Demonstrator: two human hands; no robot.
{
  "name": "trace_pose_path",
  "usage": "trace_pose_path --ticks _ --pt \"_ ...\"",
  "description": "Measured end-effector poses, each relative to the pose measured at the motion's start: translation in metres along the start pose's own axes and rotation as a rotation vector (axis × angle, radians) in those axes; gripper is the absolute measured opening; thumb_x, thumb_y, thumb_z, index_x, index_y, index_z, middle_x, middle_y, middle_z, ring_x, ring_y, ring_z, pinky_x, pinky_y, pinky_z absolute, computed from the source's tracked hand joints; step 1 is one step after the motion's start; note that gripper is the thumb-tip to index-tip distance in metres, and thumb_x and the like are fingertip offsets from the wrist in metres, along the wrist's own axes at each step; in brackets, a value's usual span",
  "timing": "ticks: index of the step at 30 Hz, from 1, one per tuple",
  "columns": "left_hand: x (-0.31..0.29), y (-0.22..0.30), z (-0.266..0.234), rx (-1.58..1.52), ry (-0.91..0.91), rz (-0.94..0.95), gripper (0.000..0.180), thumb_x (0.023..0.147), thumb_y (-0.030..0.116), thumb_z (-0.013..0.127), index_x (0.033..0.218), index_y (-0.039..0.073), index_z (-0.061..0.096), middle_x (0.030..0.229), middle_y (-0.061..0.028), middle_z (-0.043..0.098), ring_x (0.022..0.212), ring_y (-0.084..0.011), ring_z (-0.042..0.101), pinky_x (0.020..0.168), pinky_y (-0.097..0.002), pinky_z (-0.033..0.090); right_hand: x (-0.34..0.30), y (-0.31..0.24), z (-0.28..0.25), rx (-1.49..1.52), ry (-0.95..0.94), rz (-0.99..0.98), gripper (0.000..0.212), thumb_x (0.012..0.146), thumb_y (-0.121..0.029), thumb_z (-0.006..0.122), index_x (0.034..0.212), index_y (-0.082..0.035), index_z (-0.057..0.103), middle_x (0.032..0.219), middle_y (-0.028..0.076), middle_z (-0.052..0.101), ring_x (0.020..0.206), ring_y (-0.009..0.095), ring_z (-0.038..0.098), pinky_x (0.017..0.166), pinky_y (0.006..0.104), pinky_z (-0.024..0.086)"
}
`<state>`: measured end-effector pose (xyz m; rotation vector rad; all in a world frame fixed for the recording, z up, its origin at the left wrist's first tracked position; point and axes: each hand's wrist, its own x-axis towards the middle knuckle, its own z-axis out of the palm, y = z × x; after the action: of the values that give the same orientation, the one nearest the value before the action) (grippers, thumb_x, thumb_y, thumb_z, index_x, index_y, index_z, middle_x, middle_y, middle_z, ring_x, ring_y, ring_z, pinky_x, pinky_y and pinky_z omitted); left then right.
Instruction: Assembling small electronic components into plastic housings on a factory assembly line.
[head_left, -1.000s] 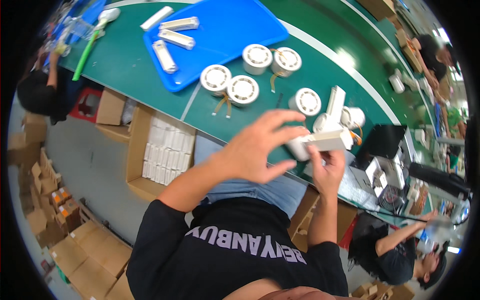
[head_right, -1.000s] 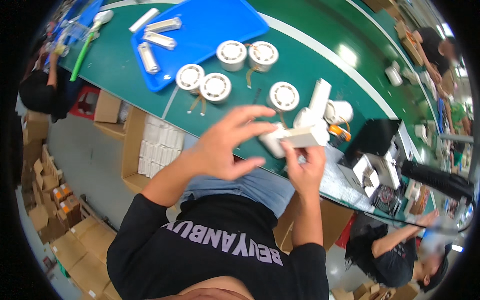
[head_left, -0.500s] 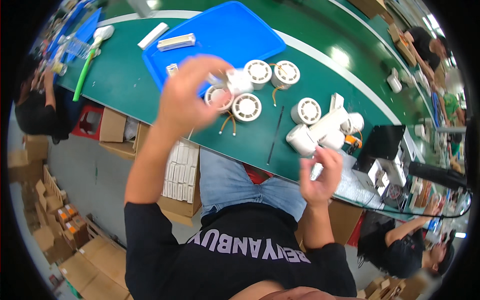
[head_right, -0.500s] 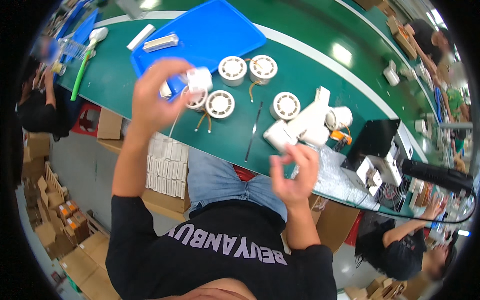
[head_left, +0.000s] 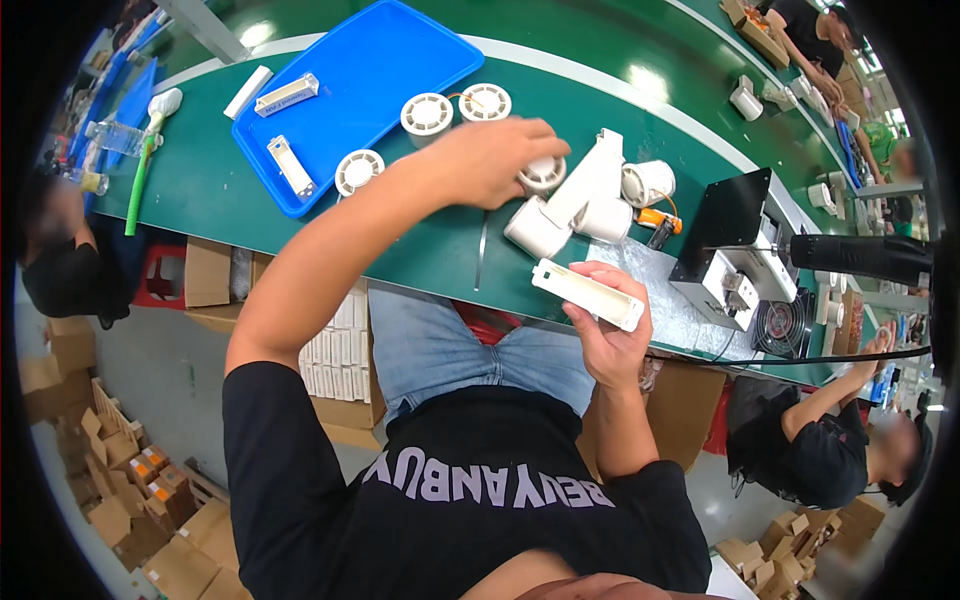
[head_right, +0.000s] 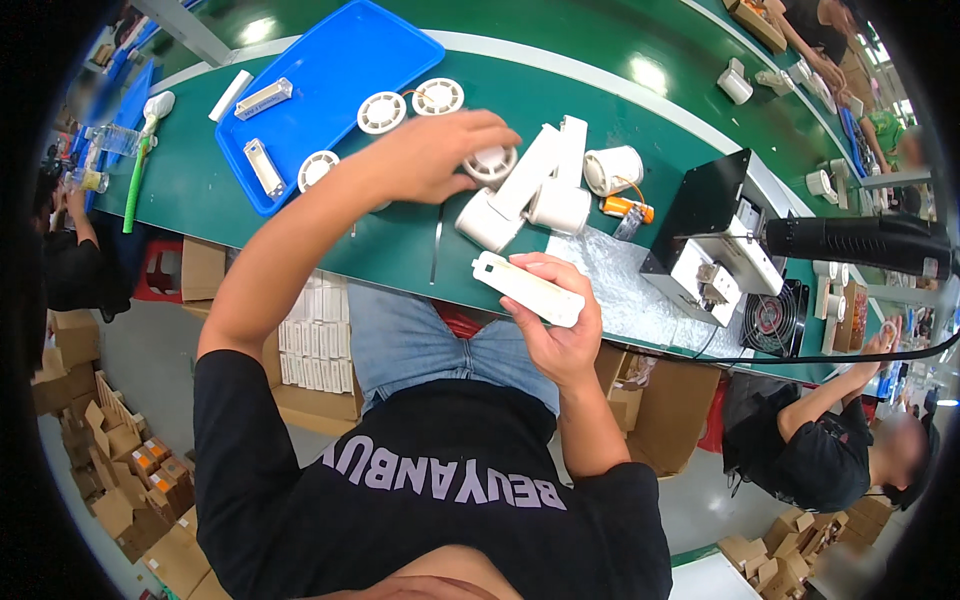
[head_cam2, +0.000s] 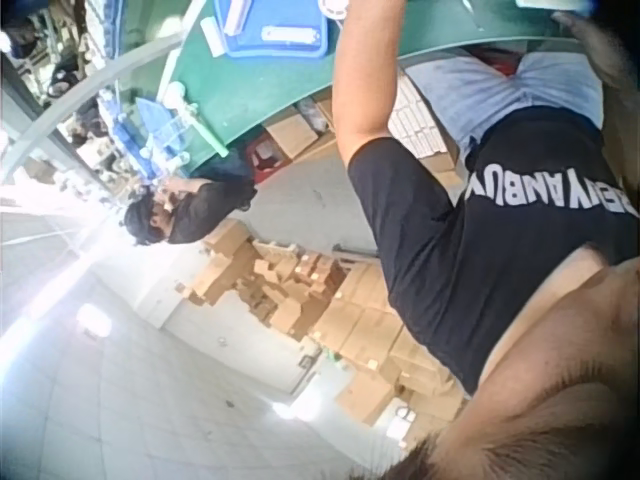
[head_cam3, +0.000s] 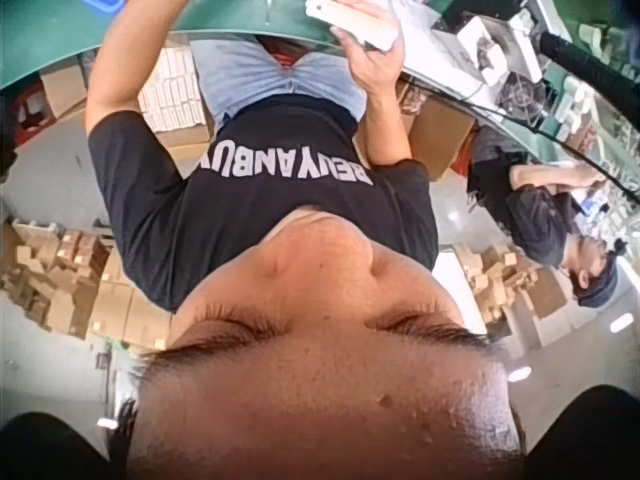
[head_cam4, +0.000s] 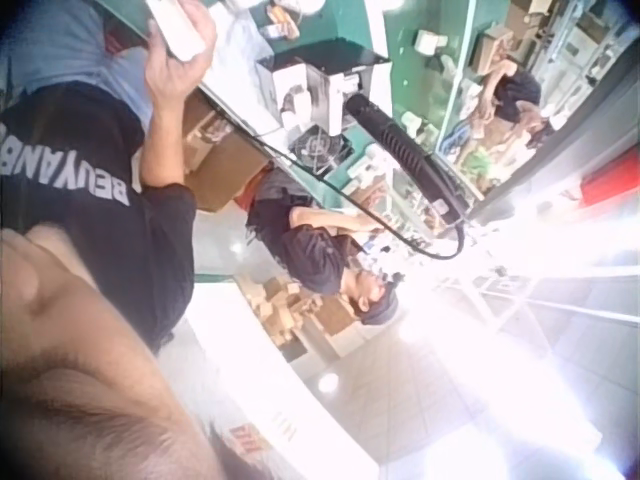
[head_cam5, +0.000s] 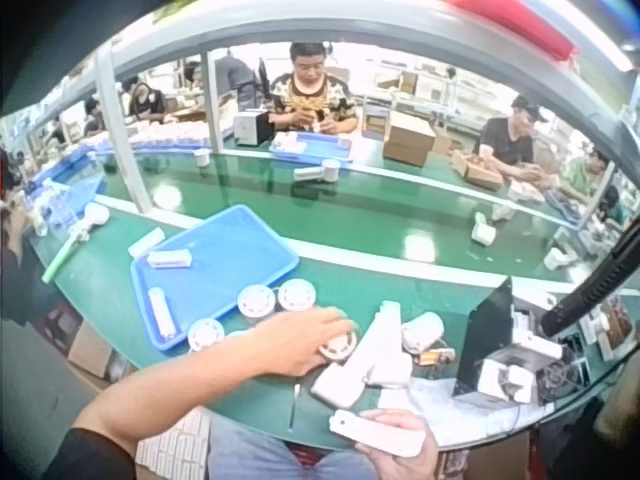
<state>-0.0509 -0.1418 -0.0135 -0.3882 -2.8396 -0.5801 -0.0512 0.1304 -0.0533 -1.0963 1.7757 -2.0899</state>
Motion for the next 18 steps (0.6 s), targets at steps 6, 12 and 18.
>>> trace_pose_path --ticks 6,12,18 --pt "-0.036 0.023 -0.046 0.037 0.427 -0.182 0.056 0.073 0.001 0.076 0.125 0.007 0.057 0.120 -0.0145 0.058 0.113 -0.0338 0.059 0.094 -0.0390 0.050 -0.005 0.000 -0.015 0.049 0.029 -0.020 0.044 0.077 0.003 0.080 0.114 -0.001 0.057 0.111 0.018 0.068 0.105 0.028 0.065 0.095 0.0390 0.049" --pt "-0.085 0.106 0.006 -0.845 0.541 -0.324 0.067 0.076 -0.003 0.074 0.137 0.003 0.045 0.130 -0.0134 0.054 0.122 -0.0222 0.056 0.102 -0.0343 0.047 0.021 -0.018 -0.026 0.052 0.020 -0.271 0.047 0.078 -0.001 0.081 0.116 -0.001 0.053 0.107 0.021 0.067 0.104 0.031 0.066 0.096 0.0434 0.050" --pt "-0.087 0.116 0.021 -0.763 0.496 -0.317 0.066 0.072 -0.005 0.074 0.133 0.003 0.051 0.132 -0.0137 0.053 0.120 -0.0241 0.057 0.099 -0.0335 0.049 0.029 -0.037 -0.035 0.210 -0.069 -0.266 0.047 0.082 0.000 0.076 0.119 0.003 0.048 0.112 0.026 0.061 0.103 0.035 0.066 0.094 0.0510 0.054"
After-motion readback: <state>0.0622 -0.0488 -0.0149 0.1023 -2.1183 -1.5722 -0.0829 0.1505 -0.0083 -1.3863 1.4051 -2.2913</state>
